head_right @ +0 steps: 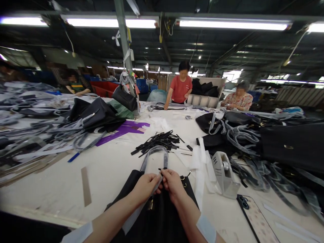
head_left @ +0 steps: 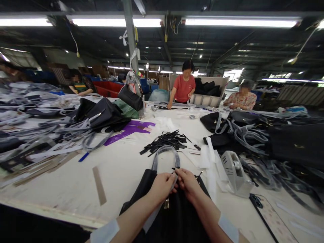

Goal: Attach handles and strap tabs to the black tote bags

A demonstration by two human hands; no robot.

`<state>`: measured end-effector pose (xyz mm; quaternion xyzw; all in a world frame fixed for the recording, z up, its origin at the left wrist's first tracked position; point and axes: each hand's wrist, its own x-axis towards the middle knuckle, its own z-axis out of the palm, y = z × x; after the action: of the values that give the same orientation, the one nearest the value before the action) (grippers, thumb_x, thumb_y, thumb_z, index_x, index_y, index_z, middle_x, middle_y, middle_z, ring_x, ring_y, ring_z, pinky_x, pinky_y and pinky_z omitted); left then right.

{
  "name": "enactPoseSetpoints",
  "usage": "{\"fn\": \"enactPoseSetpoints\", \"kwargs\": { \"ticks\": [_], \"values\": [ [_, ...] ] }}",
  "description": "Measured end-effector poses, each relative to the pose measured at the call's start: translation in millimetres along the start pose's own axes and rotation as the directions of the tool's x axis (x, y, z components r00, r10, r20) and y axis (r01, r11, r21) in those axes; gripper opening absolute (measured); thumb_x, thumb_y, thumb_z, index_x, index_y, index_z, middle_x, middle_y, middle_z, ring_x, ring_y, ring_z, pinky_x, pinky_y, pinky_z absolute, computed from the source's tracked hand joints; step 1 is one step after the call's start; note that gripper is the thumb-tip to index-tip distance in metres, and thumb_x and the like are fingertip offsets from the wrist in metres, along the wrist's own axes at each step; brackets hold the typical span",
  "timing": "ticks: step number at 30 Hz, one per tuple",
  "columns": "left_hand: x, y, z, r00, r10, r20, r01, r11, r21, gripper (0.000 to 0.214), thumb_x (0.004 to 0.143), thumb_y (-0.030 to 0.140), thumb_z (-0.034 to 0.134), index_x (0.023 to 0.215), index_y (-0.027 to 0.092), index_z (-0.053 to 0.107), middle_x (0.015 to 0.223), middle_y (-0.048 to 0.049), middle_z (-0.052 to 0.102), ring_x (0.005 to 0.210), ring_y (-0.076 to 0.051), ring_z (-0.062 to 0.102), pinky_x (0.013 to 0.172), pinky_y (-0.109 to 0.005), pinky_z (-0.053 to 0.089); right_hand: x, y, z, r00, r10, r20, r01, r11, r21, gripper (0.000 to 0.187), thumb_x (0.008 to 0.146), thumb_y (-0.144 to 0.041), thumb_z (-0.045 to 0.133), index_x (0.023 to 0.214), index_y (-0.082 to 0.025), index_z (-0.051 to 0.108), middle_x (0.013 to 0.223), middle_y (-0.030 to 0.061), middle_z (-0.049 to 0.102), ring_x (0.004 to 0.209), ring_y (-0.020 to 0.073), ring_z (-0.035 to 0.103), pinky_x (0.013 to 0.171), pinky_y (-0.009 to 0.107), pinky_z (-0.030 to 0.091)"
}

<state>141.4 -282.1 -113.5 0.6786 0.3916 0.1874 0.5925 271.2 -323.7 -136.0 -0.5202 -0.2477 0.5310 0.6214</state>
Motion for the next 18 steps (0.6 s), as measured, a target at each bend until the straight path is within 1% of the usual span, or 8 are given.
{"fn": "enactPoseSetpoints", "kwargs": {
  "ticks": [2,4,6,9,11,14,16,18],
  "values": [
    [-5.0,1.9,1.2,0.994,0.108,0.021,-0.110,0.980,0.166,0.045,0.088,0.051,0.041,0.077,0.015,0.066,0.075,-0.0077,0.070,0.059,-0.016,0.063,0.057,-0.026,0.046,1.6,2.7,0.3,0.999,-0.017,-0.027,0.017,1.000,0.001,0.051,0.057,-0.061,0.075,0.072,-0.016,0.058,0.042,-0.0105,0.041,0.029,0.0023,0.027,0.031,0.018,0.014],
    [-9.0,3.9,-0.1,0.988,0.149,0.049,-0.156,0.952,0.262,0.044,0.089,0.047,0.039,0.073,0.016,0.066,0.074,-0.0074,0.070,0.060,-0.017,0.064,0.059,-0.026,0.045,2.0,5.1,1.1,0.999,-0.024,-0.039,0.024,1.000,-0.010,0.051,0.058,-0.061,0.074,0.072,-0.016,0.057,0.042,-0.0102,0.042,0.029,0.0023,0.026,0.031,0.018,0.013],
    [-9.3,5.4,-3.3,0.994,0.109,0.027,-0.112,0.957,0.269,0.045,0.090,0.046,0.037,0.072,0.016,0.066,0.073,-0.0072,0.070,0.058,-0.017,0.064,0.057,-0.026,0.045,0.9,6.3,2.2,0.999,-0.026,-0.036,0.025,0.999,-0.032,0.050,0.059,-0.061,0.074,0.070,-0.016,0.055,0.044,-0.0098,0.042,0.029,0.0018,0.025,0.031,0.019,0.012],
    [-3.2,5.0,-8.7,0.998,0.057,-0.037,-0.048,0.975,0.218,0.047,0.090,0.048,0.035,0.075,0.015,0.065,0.073,-0.0067,0.071,0.055,-0.016,0.064,0.056,-0.025,0.046,-2.4,6.2,3.1,0.999,-0.028,-0.019,0.026,0.996,-0.087,0.048,0.062,-0.061,0.072,0.067,-0.017,0.054,0.045,-0.0095,0.042,0.030,0.0017,0.023,0.032,0.020,0.012],
    [2.1,2.7,-11.3,0.996,0.072,-0.062,-0.056,0.973,0.224,0.047,0.090,0.048,0.036,0.074,0.015,0.064,0.071,-0.0062,0.070,0.054,-0.016,0.063,0.057,-0.025,0.046,-4.5,4.8,2.6,1.000,-0.030,-0.006,0.029,0.989,-0.148,0.046,0.063,-0.060,0.071,0.070,-0.017,0.057,0.045,-0.0091,0.043,0.030,0.0027,0.024,0.032,0.020,0.012],
    [6.7,-1.6,-13.4,0.991,0.106,-0.081,-0.075,0.945,0.318,0.048,0.091,0.048,0.036,0.065,0.016,0.061,0.060,-0.0039,0.066,0.049,-0.014,0.059,0.057,-0.025,0.044,-4.6,-1.5,-0.9,0.999,-0.035,0.013,0.037,0.959,-0.281,0.040,0.064,-0.057,0.071,0.069,-0.017,0.063,0.042,-0.0069,0.044,0.030,0.0050,0.026,0.032,0.021,0.014],
    [7.3,-3.6,-14.2,0.988,0.122,-0.096,-0.078,0.923,0.376,0.048,0.091,0.048,0.037,0.059,0.017,0.057,0.052,-0.0020,0.060,0.046,-0.014,0.055,0.057,-0.025,0.042,-0.6,-9.8,-5.5,0.998,-0.067,0.001,0.062,0.926,-0.374,0.034,0.066,-0.051,0.072,0.062,-0.018,0.064,0.043,-0.0043,0.048,0.032,0.0069,0.030,0.034,0.022,0.019],
    [6.7,-4.7,-14.5,0.986,0.124,-0.108,-0.073,0.918,0.389,0.048,0.090,0.048,0.039,0.057,0.018,0.055,0.048,-0.0010,0.056,0.044,-0.013,0.052,0.057,-0.025,0.040,7.0,-19.7,-11.6,0.990,-0.135,-0.043,0.102,0.891,-0.442,0.025,0.066,-0.043,0.073,0.061,-0.020,0.064,0.051,-0.0015,0.057,0.040,0.0100,0.041,0.039,0.023,0.029]
  ]
}}
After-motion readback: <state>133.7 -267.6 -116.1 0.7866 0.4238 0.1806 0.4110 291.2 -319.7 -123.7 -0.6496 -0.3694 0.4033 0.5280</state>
